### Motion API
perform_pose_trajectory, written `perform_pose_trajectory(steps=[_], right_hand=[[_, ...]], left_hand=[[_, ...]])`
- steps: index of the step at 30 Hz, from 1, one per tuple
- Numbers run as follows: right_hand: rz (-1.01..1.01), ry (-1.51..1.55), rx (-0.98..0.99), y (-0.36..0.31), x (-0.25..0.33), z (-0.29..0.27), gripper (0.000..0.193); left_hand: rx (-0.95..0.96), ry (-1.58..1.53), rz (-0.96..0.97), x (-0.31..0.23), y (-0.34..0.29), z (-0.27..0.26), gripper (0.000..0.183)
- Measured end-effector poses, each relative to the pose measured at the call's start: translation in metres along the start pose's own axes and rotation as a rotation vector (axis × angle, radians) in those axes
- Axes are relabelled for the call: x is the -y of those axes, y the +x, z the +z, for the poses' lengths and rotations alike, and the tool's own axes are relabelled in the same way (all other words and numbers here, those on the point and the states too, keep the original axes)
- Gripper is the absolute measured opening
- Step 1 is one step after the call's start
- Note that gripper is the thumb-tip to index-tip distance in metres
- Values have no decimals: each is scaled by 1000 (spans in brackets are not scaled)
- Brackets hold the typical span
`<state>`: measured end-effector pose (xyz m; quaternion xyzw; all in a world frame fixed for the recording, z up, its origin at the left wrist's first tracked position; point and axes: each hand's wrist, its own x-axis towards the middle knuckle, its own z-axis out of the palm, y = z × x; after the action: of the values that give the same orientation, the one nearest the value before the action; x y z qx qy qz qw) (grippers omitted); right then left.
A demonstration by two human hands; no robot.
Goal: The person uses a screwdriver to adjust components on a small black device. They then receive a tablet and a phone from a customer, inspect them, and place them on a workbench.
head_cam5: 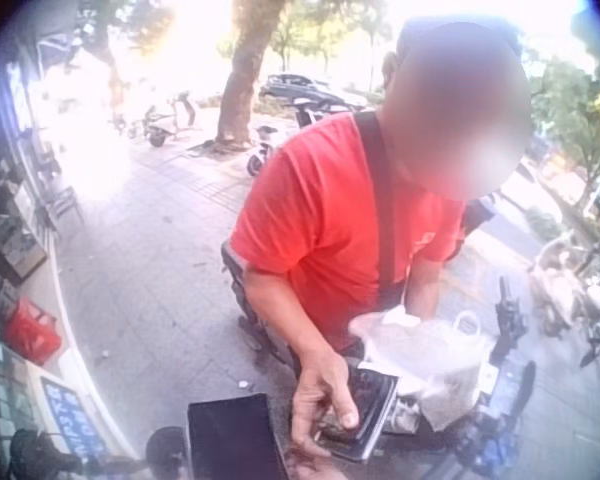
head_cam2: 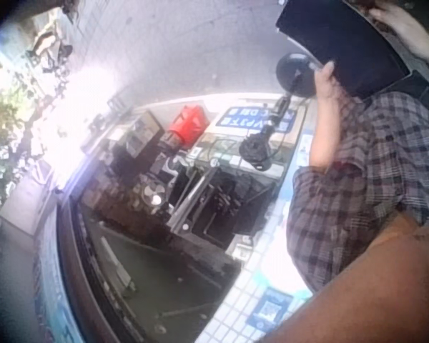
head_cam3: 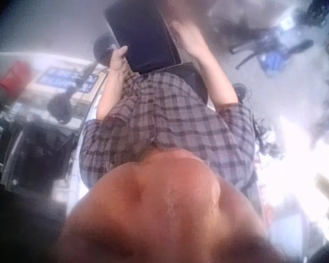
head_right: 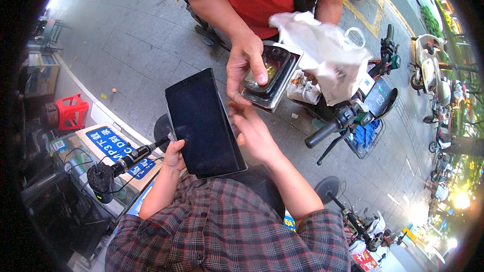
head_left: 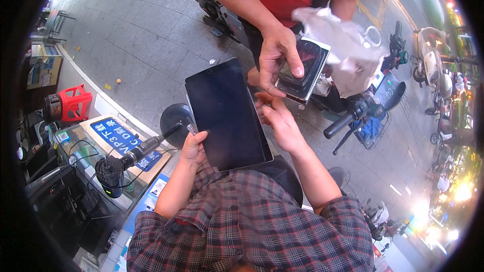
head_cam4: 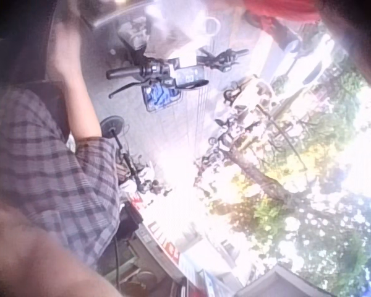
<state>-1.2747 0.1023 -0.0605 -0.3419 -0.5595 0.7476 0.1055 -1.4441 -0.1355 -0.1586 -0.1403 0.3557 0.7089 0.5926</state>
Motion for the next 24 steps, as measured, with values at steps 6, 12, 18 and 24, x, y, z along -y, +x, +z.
perform_pose_trajectory(steps=[6,12,18,24], right_hand=[[-57,543,-277,-18,11,-40,45],[-132,347,-307,-13,52,-51,54],[-114,198,-263,5,42,-46,50],[-97,324,-343,-3,25,-41,44]], left_hand=[[44,7,33,-11,-6,-6,55],[-70,111,53,-12,-13,28,53],[60,115,3,0,-16,-15,51],[-19,148,35,4,-28,11,49]])
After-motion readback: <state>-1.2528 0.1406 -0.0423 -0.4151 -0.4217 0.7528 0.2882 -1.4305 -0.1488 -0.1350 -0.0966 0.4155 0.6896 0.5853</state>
